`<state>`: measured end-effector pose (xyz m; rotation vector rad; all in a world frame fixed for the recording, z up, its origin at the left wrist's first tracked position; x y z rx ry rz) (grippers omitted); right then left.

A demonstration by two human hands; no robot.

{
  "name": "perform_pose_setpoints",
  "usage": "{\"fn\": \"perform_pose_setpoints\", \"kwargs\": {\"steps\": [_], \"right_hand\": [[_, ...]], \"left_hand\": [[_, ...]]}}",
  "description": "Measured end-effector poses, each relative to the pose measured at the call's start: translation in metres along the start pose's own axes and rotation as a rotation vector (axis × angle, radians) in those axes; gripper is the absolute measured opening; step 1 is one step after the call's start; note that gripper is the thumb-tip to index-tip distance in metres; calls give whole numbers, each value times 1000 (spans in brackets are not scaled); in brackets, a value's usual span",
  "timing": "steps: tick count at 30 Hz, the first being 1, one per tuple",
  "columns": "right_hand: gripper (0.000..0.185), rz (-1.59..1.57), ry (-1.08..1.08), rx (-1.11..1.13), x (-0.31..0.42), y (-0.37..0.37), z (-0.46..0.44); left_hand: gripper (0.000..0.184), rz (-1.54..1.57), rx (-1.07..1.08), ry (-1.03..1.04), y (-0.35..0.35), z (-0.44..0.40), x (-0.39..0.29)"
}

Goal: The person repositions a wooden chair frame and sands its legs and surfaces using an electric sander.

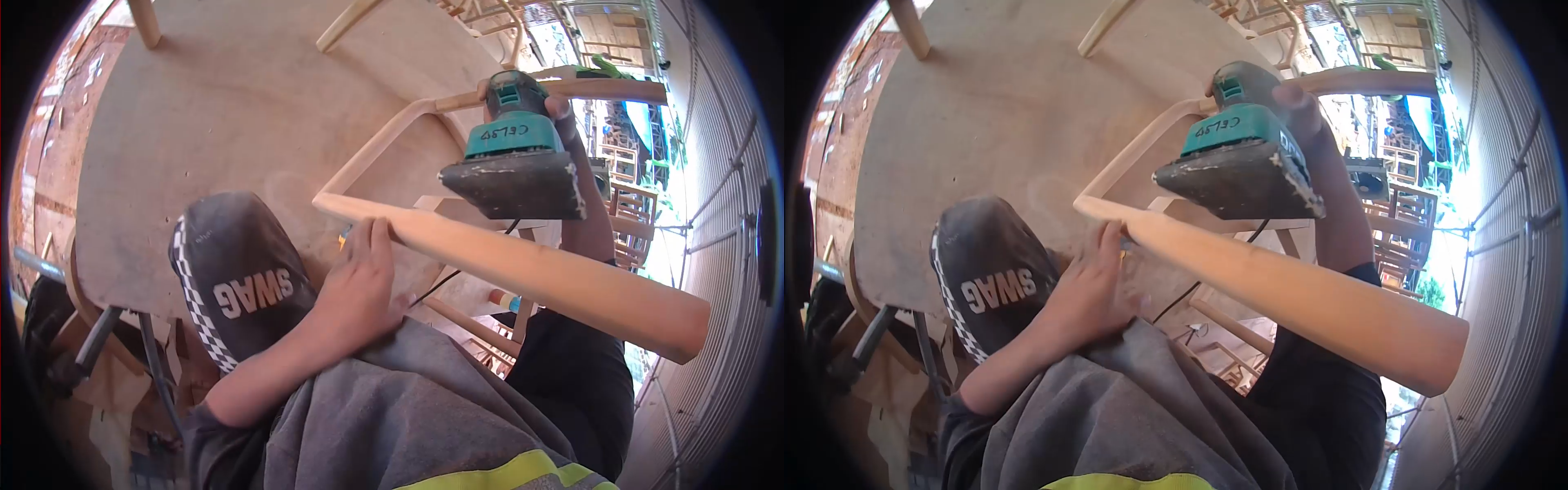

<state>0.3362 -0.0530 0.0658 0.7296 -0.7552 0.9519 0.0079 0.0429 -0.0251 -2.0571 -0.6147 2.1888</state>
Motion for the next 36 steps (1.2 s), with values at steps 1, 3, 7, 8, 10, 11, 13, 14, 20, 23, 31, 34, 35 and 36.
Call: {"fn": "perform_pose_setpoints", "kwargs": {"steps": [1,3,7,8,10,11,13,14,20,23,31,34,35,36], "right_hand": [[83,-4,76,63,0,10,-7],[82,-32,234,141,-4,16,-21],[85,124,326,311,9,12,-38],[85,132,308,306,13,11,-42],[86,222,305,368,11,14,-46],[87,285,353,363,17,20,-46],[88,338,345,351,16,30,-50],[90,391,329,333,16,33,-51],[94,463,293,342,31,22,-29],[94,477,287,301,26,36,-37],[92,475,256,232,24,10,-13],[92,466,286,274,27,15,-17],[93,471,315,247,26,21,-17],[97,385,230,200,18,28,-27]], "left_hand": [[69,-67,-72,30,15,-5,11],[69,-91,-69,62,19,-21,23],[60,-55,-61,38,43,-49,23],[54,51,-86,13,50,-53,29],[49,170,-98,-30,62,-54,39],[45,236,-115,58,63,-59,45],[42,305,-133,144,68,-65,55],[37,310,-160,215,71,-68,58],[29,256,-87,255,79,-75,62],[29,233,-84,268,76,-75,63],[25,196,62,211,65,-78,58],[28,207,24,236,70,-76,61],[29,215,13,238,71,-75,62],[29,223,3,242,72,-75,61]]}}
Point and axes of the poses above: each hand's wrist, its own z-axis away from the middle knuckle, its own y-axis out of the palm, x = y × z, the point moved 1 cm from there along -z, towards the middle knuckle, and after that the axes turned 6 degrees about -x, right-handed, at the moved point
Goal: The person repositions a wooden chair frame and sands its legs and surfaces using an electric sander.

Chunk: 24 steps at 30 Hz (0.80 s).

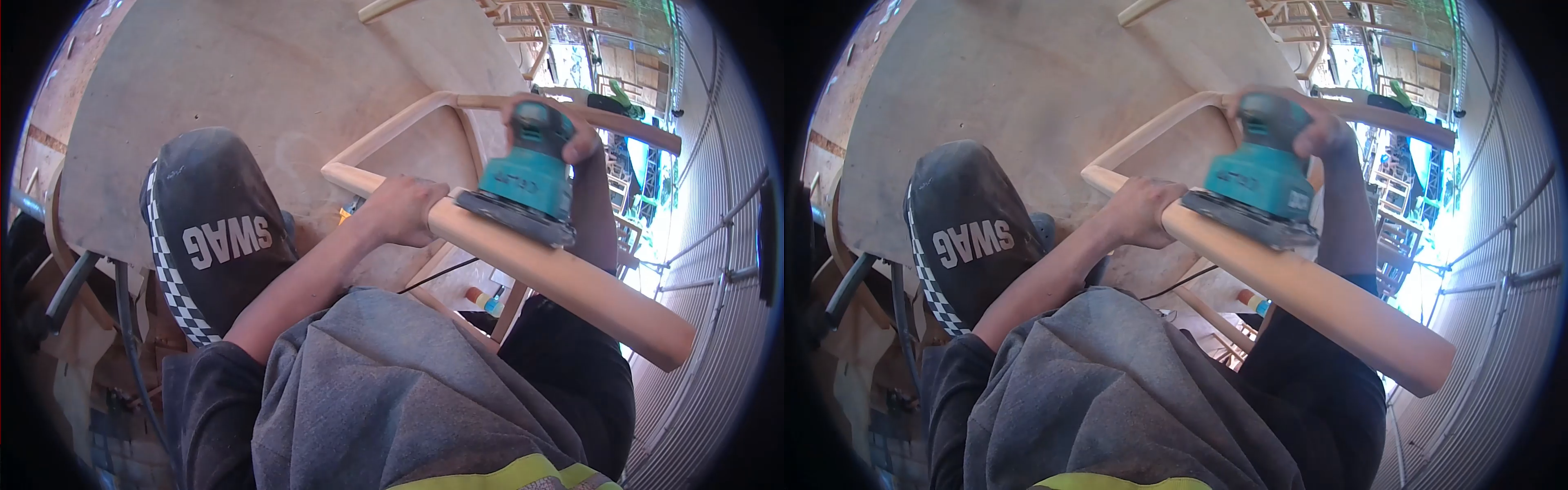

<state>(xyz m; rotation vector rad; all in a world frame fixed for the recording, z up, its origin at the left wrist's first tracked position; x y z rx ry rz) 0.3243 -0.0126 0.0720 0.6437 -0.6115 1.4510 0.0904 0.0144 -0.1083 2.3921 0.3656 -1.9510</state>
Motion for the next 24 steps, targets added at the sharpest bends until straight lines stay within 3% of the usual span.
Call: {"fn": "perform_pose_setpoints", "kwargs": {"steps": [3,7,10,16,24], "right_hand": [[99,36,22,74,10,4,-10],[97,20,55,-53,-16,-16,28],[100,-156,91,-30,-27,-17,48],[94,-142,10,-111,-19,-1,29],[96,193,84,92,29,17,-23]], "left_hand": [[29,14,-4,5,0,-1,1],[30,-2,6,-13,-5,-1,-2],[30,-8,20,-3,-6,-2,-3],[28,-62,48,-10,-7,1,-6],[30,-4,30,-1,-9,1,-6]]}}
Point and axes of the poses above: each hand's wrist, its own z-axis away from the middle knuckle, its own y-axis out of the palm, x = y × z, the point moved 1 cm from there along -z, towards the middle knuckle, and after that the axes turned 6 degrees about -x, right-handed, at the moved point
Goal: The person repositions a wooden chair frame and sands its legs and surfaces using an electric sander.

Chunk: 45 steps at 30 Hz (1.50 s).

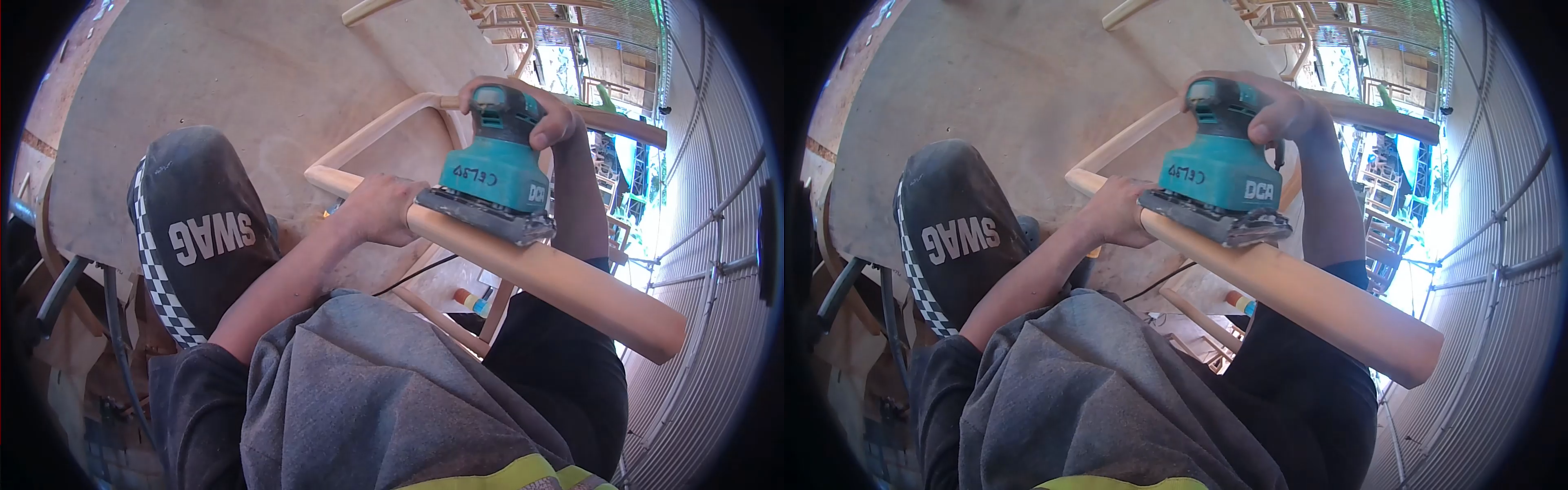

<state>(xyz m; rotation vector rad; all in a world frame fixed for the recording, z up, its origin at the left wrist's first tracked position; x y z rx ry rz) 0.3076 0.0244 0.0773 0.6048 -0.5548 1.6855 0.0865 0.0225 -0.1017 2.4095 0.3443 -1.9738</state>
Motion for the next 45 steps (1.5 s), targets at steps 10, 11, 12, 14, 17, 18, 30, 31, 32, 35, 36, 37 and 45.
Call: {"fn": "perform_pose_setpoints", "kwargs": {"steps": [10,11,12,14,17,18,30,31,32,35,36,37,45], "right_hand": [[96,-472,-35,-282,-76,6,75],[95,-559,-16,-225,-82,7,85],[94,-618,-25,-224,-91,11,96],[90,-702,-54,-218,-101,23,106],[88,-792,-84,-300,-110,39,108],[87,-800,-111,-309,-109,44,105],[84,-427,-77,-493,-58,22,66],[87,-360,-35,-384,-53,11,58],[90,-292,4,-275,-47,1,50],[91,-190,104,-184,-26,-5,24],[90,-143,106,-163,-17,-4,17],[90,-138,98,-164,-15,-4,7],[80,336,215,48,45,14,-48]], "left_hand": [[29,-49,47,-24,-1,-1,0],[29,-50,48,-31,-2,-2,-1],[29,-52,50,-38,-2,-2,-2],[29,-49,39,-32,1,-2,0],[29,-56,34,-28,2,-1,0],[29,-66,29,-34,2,-1,0],[31,-45,-15,-11,5,-1,4],[31,-45,-18,-10,6,-1,6],[31,-41,-24,-7,6,-1,7],[29,-91,41,-14,1,-3,8],[29,-141,115,-28,0,-3,8],[29,-148,113,-25,0,-3,9],[29,-30,-154,109,16,-4,31]]}}
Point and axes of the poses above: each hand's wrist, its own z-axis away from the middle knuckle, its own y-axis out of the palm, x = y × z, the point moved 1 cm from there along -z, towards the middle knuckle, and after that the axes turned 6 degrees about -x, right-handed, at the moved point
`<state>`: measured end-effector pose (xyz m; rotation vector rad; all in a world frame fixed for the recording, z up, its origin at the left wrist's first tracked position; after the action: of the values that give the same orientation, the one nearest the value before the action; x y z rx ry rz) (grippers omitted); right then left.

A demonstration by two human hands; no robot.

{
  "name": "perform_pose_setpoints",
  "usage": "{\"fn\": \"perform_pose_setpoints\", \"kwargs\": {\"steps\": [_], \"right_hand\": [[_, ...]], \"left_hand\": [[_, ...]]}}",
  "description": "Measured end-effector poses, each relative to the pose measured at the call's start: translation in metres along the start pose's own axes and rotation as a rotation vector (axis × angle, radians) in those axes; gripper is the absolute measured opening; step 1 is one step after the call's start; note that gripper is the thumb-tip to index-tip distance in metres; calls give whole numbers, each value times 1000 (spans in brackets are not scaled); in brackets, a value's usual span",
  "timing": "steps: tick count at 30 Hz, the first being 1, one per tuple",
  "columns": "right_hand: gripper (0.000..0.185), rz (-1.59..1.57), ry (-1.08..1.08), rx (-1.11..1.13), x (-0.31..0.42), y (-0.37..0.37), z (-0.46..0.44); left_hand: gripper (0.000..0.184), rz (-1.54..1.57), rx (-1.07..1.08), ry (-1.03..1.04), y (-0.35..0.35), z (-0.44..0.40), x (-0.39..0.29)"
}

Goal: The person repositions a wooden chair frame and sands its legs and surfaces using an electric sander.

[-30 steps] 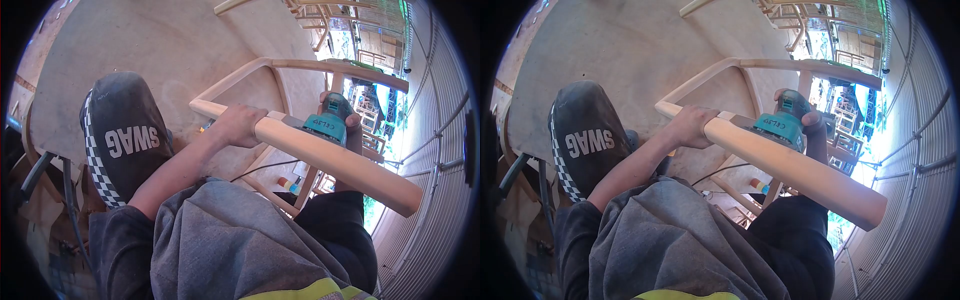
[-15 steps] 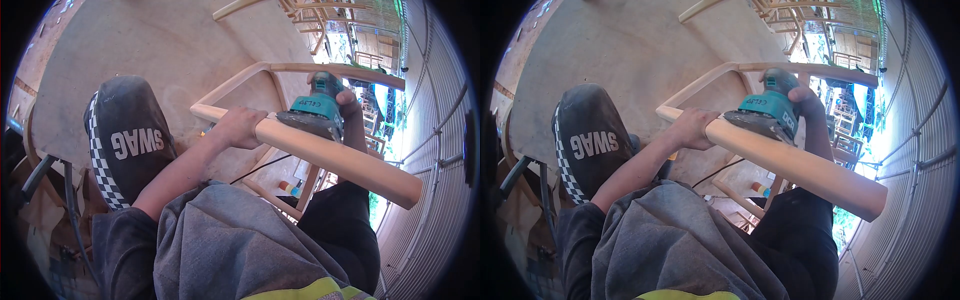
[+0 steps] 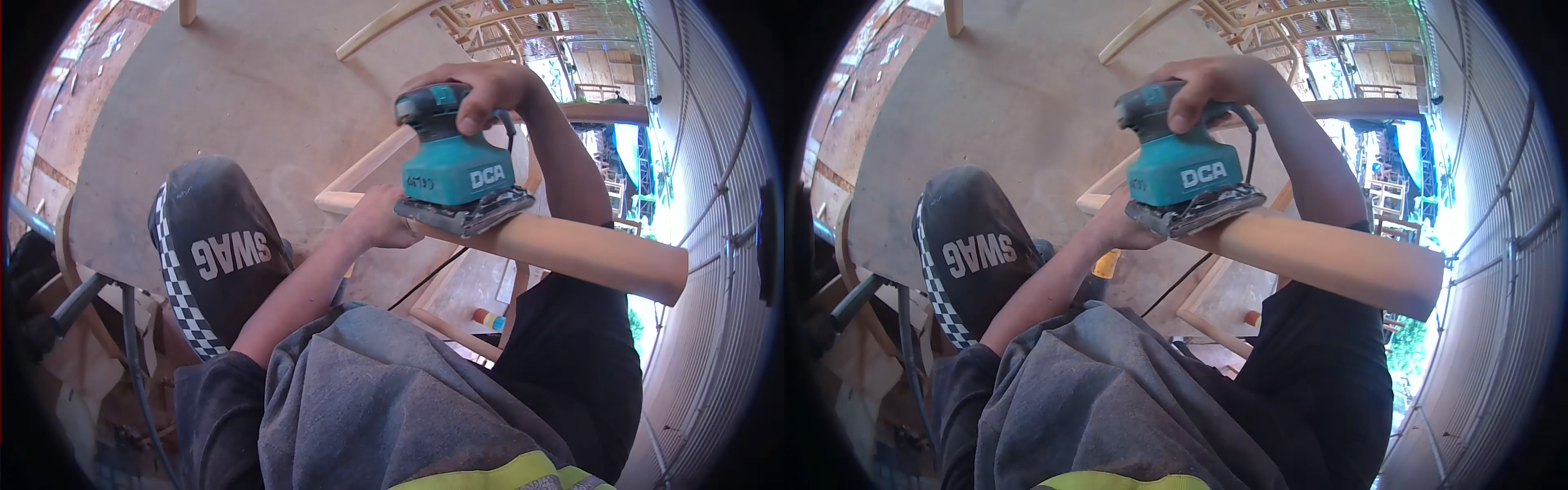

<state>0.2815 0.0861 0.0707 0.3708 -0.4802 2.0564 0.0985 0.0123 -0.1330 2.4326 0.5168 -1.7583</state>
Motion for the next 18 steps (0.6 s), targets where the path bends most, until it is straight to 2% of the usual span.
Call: {"fn": "perform_pose_setpoints", "kwargs": {"steps": [2,5,7,9,13,15,16,18], "right_hand": [[80,-61,-81,-2,7,7,-2],[81,-166,-59,77,-15,-5,-2],[80,-252,-4,17,-32,-10,15],[81,-337,6,-7,-63,-12,33],[47,-668,-56,-340,-155,1,59],[48,-687,-69,-351,-170,15,64],[50,-702,-73,-353,-176,27,67],[53,-761,-92,-409,-194,58,85]], "left_hand": [[30,-5,-9,11,0,-2,1],[30,24,-7,-8,-5,-6,-4],[30,43,8,-33,-11,-7,-9],[30,-5,136,-160,-14,-9,-10],[33,47,174,-215,-23,-11,-21],[38,116,89,-219,-27,-10,-29],[38,105,127,-197,-23,-6,-24],[41,97,126,-281,-12,-2,-3]]}}
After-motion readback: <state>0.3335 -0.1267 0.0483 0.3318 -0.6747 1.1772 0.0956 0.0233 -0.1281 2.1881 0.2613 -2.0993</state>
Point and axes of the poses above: each hand's wrist, its own z-axis away from the middle knuckle, its own y-axis out of the palm, x = y × z, the point moved 1 cm from there along -z, towards the middle knuckle, and after that the axes turned 6 degrees about -x, right-handed, at the moved point
